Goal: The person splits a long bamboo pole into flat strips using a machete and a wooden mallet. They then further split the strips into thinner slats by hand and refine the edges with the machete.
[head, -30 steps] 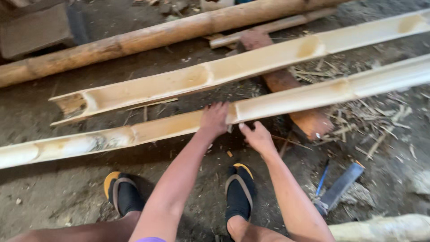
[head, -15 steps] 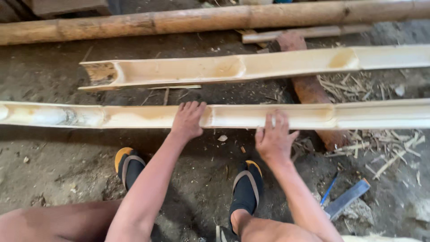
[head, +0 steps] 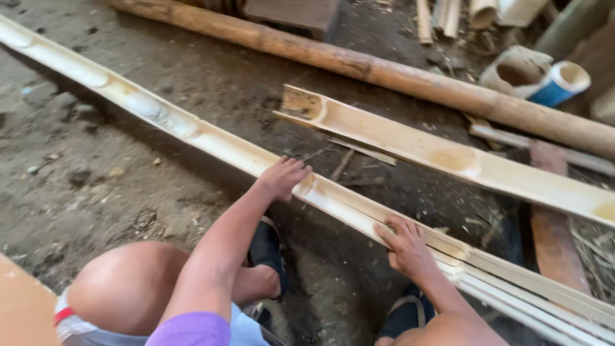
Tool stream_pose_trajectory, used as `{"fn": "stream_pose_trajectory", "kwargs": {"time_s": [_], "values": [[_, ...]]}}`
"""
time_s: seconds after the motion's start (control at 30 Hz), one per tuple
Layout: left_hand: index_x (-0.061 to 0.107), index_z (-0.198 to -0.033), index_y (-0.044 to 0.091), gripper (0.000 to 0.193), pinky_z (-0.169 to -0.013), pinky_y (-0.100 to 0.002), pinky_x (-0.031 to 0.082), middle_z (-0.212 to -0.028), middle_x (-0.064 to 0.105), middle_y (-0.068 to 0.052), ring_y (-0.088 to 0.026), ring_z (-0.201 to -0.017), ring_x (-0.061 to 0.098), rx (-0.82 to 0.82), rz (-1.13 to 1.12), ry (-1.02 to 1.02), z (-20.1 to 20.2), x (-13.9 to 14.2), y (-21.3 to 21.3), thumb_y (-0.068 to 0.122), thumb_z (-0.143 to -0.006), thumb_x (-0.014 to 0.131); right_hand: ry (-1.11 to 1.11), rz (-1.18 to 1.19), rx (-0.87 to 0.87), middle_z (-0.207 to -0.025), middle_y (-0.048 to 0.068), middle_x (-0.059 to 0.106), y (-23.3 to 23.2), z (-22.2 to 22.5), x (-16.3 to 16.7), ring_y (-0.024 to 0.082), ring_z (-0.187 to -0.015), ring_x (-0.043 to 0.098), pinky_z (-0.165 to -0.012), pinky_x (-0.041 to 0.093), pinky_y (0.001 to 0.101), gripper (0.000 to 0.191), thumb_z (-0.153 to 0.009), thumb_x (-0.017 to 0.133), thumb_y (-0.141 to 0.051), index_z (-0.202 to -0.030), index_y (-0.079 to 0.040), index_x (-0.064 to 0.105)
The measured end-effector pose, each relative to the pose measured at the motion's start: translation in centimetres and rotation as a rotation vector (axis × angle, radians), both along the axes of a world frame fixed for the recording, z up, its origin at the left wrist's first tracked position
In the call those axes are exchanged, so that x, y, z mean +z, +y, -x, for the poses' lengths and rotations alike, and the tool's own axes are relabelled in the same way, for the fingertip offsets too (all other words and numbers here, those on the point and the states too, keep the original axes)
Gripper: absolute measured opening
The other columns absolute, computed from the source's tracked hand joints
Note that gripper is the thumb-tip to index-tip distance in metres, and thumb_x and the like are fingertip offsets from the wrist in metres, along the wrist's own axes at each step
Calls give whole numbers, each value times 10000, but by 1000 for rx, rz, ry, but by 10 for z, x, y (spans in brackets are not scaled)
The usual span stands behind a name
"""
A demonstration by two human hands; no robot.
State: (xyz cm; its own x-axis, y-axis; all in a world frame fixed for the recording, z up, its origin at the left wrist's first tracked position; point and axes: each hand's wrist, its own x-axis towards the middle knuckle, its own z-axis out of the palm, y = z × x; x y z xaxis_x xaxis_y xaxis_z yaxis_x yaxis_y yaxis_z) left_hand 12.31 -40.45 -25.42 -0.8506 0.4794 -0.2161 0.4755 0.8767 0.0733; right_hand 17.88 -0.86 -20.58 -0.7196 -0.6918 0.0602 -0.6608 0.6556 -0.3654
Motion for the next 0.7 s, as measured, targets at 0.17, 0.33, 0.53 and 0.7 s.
{"fn": "stream_pose_trajectory", "kwargs": {"time_s": [0.17, 0.33, 0.53, 0.7], "values": [[432, -1472, 139, 958, -1168, -476, 344, -1347, 540, -100, -310, -1316, 489, 106, 65, 54, -3, 13, -69, 175, -624, 875, -4, 29, 24, -1338, 89, 547, -84, 19, -3, 339, -1230, 496, -1049, 394, 492, 730, -610, 688, 12, -1308, -196, 637], [573, -1370, 156, 695, -1218, -508, 297, -1450, 503, -55, -249, -1430, 413, 576, 223, -319, 2, 27, -108, 304, -752, 853, -12, -339, 117, -1378, 64, 545, -168, 43, -28, 288, -1281, 507, -975, 431, 499, 566, -795, 687, -97, -1339, -220, 596], [605, -1315, 112, 416, -1098, -511, 416, -1370, 568, -137, -326, -1337, 496, 440, -229, -158, 6, -10, 9, 172, -903, 605, -269, -291, -223, -1349, 118, 599, -102, 40, -35, 323, -1222, 569, -980, 465, 509, 492, -861, 708, -278, -1328, -152, 618], [605, -1262, 90, 394, -1048, -519, 454, -1334, 582, -140, -333, -1288, 532, 251, -315, -222, -11, -36, 96, 140, -871, 590, -322, -129, -490, -1084, 195, 745, 4, 27, 41, 359, -953, 736, -869, 574, 431, 369, -892, 678, -287, -1181, -60, 711]]}}
